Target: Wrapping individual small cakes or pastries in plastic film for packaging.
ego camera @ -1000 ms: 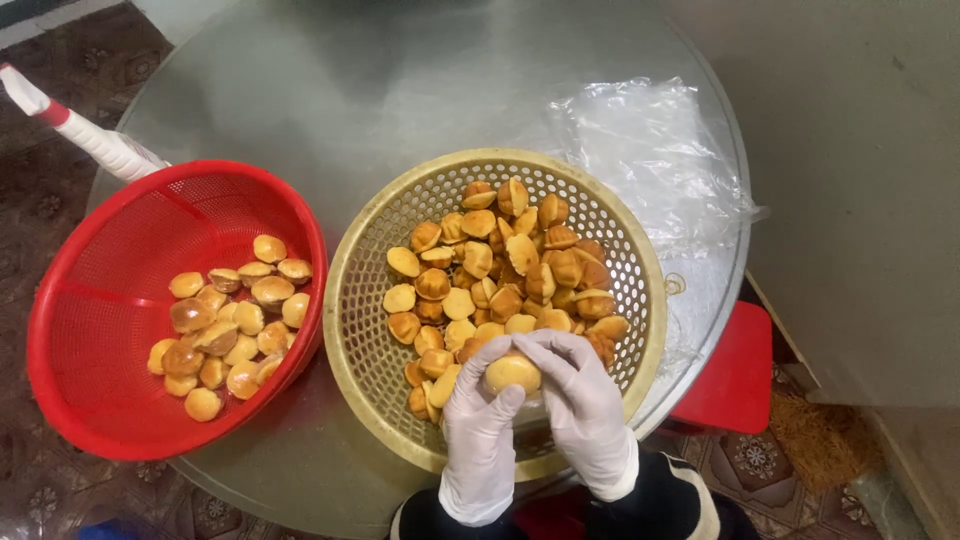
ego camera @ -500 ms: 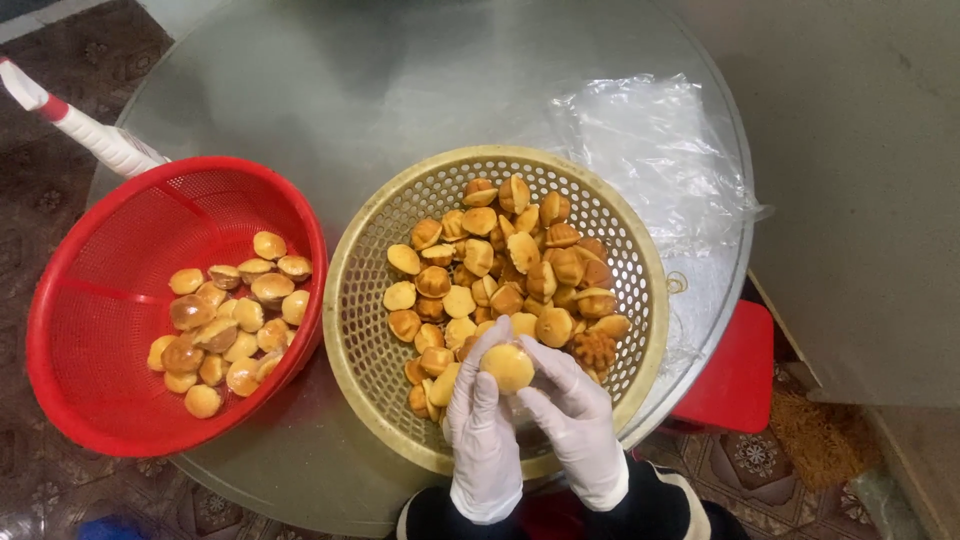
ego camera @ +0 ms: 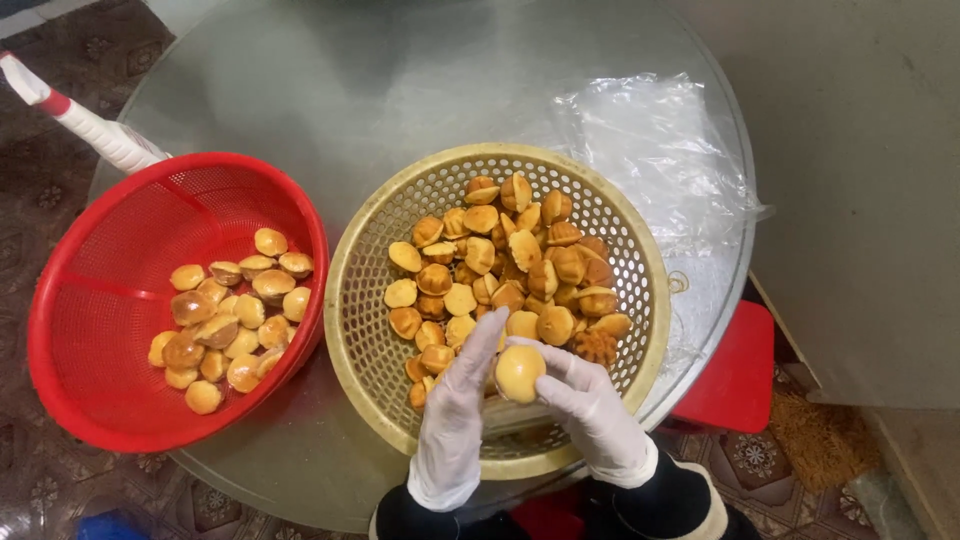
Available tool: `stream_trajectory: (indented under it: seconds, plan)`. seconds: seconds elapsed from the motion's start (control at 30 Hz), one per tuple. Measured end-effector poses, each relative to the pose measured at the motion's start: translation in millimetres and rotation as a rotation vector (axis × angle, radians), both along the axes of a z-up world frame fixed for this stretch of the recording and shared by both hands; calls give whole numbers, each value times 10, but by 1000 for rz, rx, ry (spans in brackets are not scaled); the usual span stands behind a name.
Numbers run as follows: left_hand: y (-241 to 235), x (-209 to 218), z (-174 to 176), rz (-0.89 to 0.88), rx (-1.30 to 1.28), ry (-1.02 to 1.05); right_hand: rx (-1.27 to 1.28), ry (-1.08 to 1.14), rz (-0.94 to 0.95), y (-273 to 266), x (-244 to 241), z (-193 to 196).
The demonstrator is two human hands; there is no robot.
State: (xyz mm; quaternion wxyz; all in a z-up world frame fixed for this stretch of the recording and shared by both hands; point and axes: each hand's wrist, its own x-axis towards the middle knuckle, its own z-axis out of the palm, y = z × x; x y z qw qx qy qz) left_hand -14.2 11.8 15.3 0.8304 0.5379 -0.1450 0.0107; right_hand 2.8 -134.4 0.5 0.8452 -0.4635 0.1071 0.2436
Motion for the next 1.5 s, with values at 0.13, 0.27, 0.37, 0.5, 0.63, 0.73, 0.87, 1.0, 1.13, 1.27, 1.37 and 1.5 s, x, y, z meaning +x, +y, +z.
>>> stream_trajectory:
  seconds: [0.13, 0.27, 0.37, 0.5, 0.63, 0.73, 0.87, 1.0, 1.13, 1.27, 1.37, 1.5]
  plan:
    - [-45, -27, -248, 19, -156, 146, -61, 26, 7, 0, -25, -47]
    - [-65, -38, -216, 16, -129, 180, 38, 40, -28, -21, -25, -113]
    - [-82, -53, -228, 15, -104, 128, 43, 45, -24, -11, -30, -52]
    - [-116, -60, -275, 57, -142, 177, -19, 45, -31, -23, -48, -86]
    - [-112, -41, -117, -14, -180, 244, -68, -102, 87, -39, -25, -45]
    - [-94, -6, -159, -81, -381, 222, -314, -566, 100, -30, -33, -106]
    - [-50, -1, 30, -147, -329, 326, -646, -976, 114, -51, 12, -81]
    - [-5, 42, -26, -13, -378, 457, -765, -936, 131, -85, 56, 106]
    - [245, 108, -147, 89, -477, 625, -685, -760, -60, -285, 50, -177]
    - [505, 125, -97, 158, -357, 496, -601, -593, -211, -366, 65, -334]
    - [779, 175, -268, 217, -378, 436, -582, -557, -285, -376, 71, -497]
    - [1146, 173, 21, 441, -148, 473, -557, -524, -403, -376, 52, -585]
